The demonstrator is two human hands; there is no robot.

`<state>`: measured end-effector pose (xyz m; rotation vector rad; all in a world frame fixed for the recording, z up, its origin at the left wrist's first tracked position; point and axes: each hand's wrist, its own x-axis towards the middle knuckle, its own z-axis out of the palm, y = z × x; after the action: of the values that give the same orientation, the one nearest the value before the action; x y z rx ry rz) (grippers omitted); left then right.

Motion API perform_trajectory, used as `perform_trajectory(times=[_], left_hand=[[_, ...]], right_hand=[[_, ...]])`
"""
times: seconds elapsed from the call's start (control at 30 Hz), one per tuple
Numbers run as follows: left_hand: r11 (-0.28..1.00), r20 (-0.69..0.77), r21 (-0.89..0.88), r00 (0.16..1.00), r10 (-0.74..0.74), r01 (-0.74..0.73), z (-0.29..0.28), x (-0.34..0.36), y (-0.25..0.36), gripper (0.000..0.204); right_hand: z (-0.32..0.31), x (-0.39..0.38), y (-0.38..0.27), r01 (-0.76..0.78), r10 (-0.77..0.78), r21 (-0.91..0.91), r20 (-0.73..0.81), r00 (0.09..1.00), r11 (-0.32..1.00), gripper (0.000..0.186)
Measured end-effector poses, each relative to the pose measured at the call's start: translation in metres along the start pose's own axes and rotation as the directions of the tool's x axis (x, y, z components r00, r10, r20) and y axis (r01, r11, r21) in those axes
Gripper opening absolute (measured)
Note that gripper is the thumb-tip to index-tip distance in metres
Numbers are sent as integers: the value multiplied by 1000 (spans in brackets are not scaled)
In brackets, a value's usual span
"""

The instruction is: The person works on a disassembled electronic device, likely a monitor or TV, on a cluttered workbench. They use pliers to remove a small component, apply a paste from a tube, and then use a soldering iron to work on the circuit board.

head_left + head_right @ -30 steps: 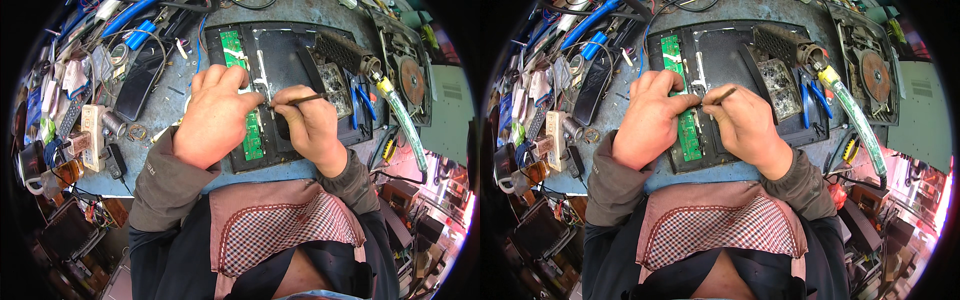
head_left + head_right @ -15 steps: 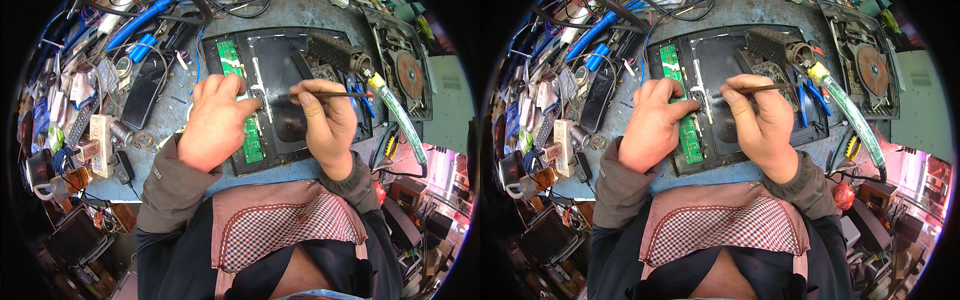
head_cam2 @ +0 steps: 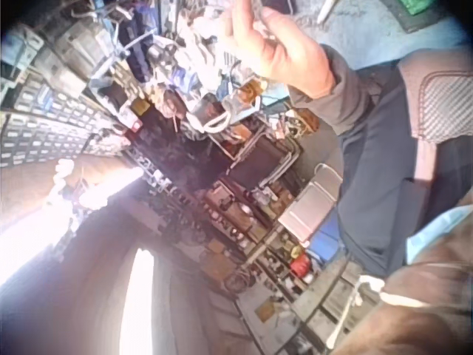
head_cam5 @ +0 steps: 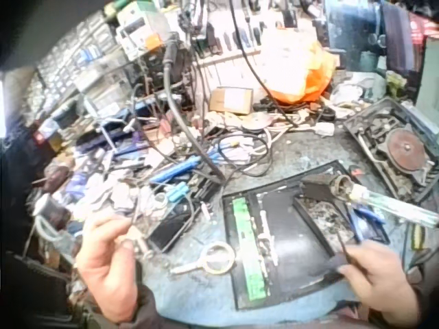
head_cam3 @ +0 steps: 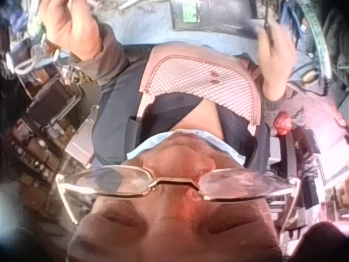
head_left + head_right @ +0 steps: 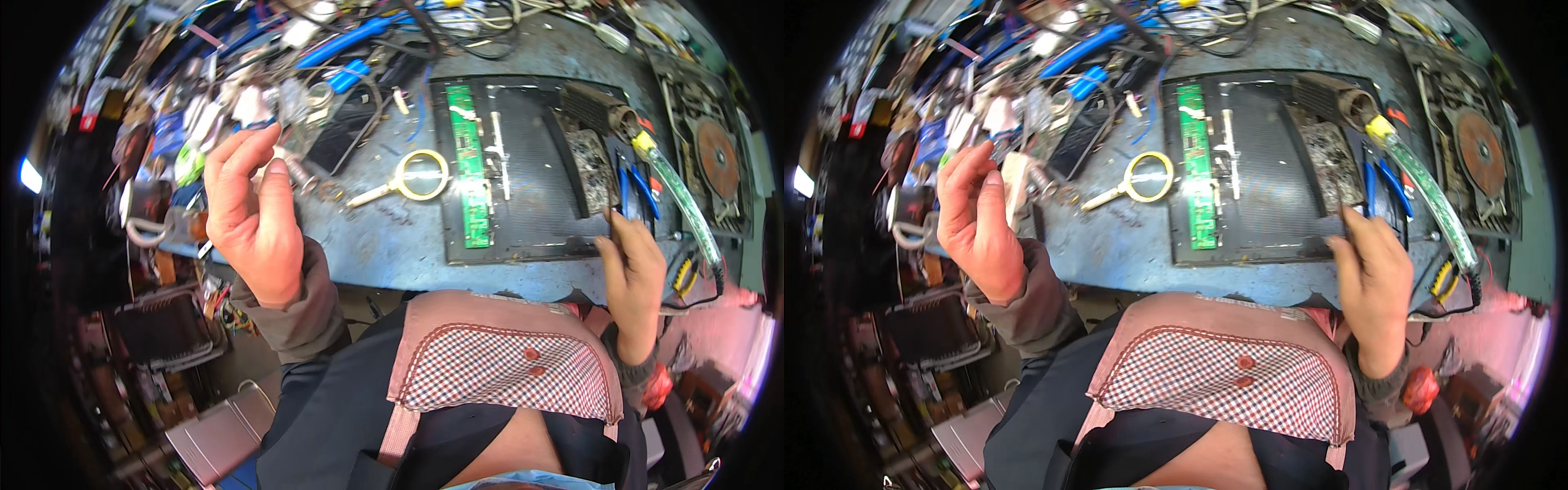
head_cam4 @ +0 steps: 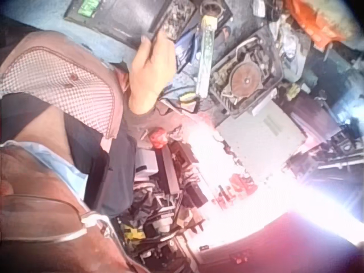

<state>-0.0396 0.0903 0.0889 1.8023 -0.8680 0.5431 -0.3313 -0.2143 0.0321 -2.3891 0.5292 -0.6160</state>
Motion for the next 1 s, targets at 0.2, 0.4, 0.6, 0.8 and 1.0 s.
perform_trajectory(times=[0.2, 0.4, 0.6, 0.8, 1.0], left_hand=[[957, -52, 72, 959, -277, 280, -47, -61, -40, 34], [945, 222, 175, 924, -310, 275, -6, -105, -27, 28], [927, 431, 355, 901, -46, -123, 42, -109, -18, 28], [898, 385, 404, 923, 5, -174, 57, -113, -25, 15], [940, 334, 280, 938, 93, -193, 54, -116, -16, 10]], right_hand=[[-10, -47, 56, -221, 213, -18, -203, 956, 975, 45], [-25, -61, 112, -384, 233, -400, -376, 897, 832, 51], [-36, -56, 153, -514, 305, -625, -417, 856, 587, 41], [-40, -55, 174, -500, 232, -619, -464, 855, 605, 35], [-26, -46, 144, -388, -97, -715, -534, 840, 581, 21]])
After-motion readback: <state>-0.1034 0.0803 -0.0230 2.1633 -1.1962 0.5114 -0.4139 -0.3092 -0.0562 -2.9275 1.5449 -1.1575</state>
